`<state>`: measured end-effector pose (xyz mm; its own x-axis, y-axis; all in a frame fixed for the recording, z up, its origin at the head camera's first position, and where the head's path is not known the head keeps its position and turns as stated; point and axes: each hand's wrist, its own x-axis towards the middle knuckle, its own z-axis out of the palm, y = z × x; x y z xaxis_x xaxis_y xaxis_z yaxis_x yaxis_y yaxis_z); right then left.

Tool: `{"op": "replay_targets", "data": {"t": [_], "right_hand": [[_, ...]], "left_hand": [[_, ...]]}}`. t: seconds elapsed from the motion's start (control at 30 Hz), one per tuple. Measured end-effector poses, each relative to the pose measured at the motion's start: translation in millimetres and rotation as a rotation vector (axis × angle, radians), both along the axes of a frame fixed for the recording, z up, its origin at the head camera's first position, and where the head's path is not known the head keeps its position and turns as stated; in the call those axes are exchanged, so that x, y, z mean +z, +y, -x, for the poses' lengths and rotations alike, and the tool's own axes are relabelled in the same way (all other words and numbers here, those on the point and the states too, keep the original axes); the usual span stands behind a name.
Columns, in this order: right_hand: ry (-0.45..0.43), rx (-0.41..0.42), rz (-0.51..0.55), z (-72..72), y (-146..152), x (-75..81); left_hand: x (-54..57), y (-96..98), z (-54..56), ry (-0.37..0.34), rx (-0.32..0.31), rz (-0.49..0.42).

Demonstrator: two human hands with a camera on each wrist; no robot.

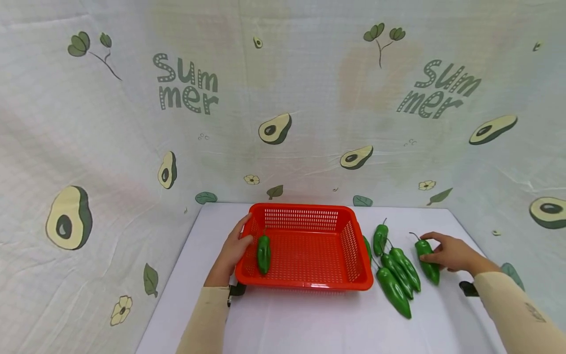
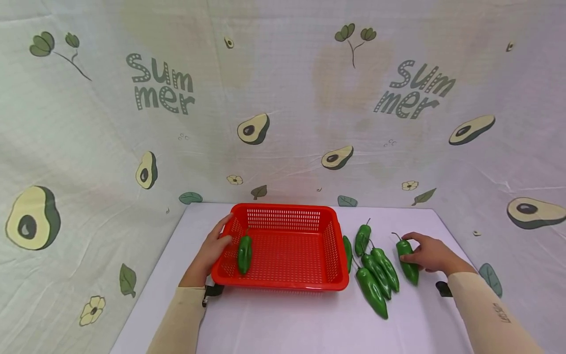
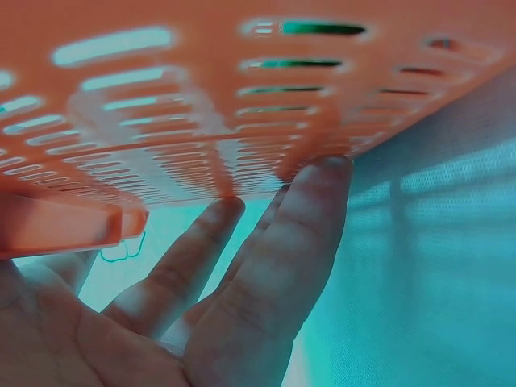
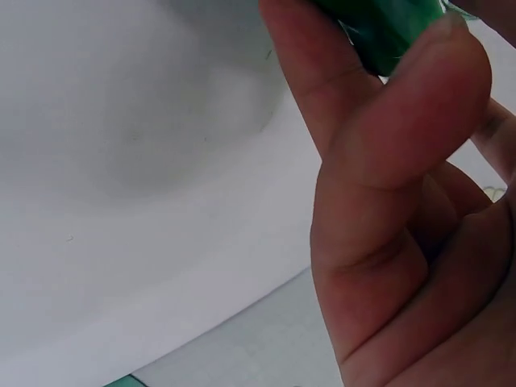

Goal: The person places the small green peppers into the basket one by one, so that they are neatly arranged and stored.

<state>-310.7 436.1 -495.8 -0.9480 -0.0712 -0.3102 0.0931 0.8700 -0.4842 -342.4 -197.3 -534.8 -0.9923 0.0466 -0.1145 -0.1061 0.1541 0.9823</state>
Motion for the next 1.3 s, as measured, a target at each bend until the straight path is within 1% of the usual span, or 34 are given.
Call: {"op": "replay_targets", "data": {"t": [0.17,0.27,0.4,0.5,0.6,0.73,0.83,0.97,1.1,1.3], "right_hand": [[0.03,-0.003,0.051,1.2,0,3.1],[0.054,0.011,0.049,4.3,-2,5.9],[0.053,0.007,0.047,6.5,-6,10.3],[0.043,-0.01,0.081,7.1,-14,14.1],[0.039,-0.013,0.137,7.8,-27,20.3],[0.054,0.002,0.2,11.7,-53,36.1],[0.075,0.028,0.211,17.1,-73,49.5],[0.093,0.068,0.21,23.7,-96,62.4],[0.108,0.092,0.235,29.0,-115,69.5],[0.095,0.111,0.345,36.3,-139,73.9]], "left_hand": [[-0.6,1.6,-1.0,-0.009,0.008,0.011],[0.3,2.0,-1.4,-0.007,0.011,0.012],[0.8,2.7,-0.8,-0.004,0.008,0.012],[0.2,2.9,0.4,-0.001,0.002,0.007],[-0.5,2.8,1.1,-0.003,-0.004,0.004],[-0.8,2.5,1.1,-0.008,-0.005,0.008],[-0.6,1.7,1.2,-0.005,-0.001,0.009],[-0.6,-0.3,1.0,-0.003,-0.002,0.008],[-0.7,-1.2,0.3,0.001,-0.008,-0.002],[-0.6,0.3,1.1,0.005,-0.011,0.014]]}}
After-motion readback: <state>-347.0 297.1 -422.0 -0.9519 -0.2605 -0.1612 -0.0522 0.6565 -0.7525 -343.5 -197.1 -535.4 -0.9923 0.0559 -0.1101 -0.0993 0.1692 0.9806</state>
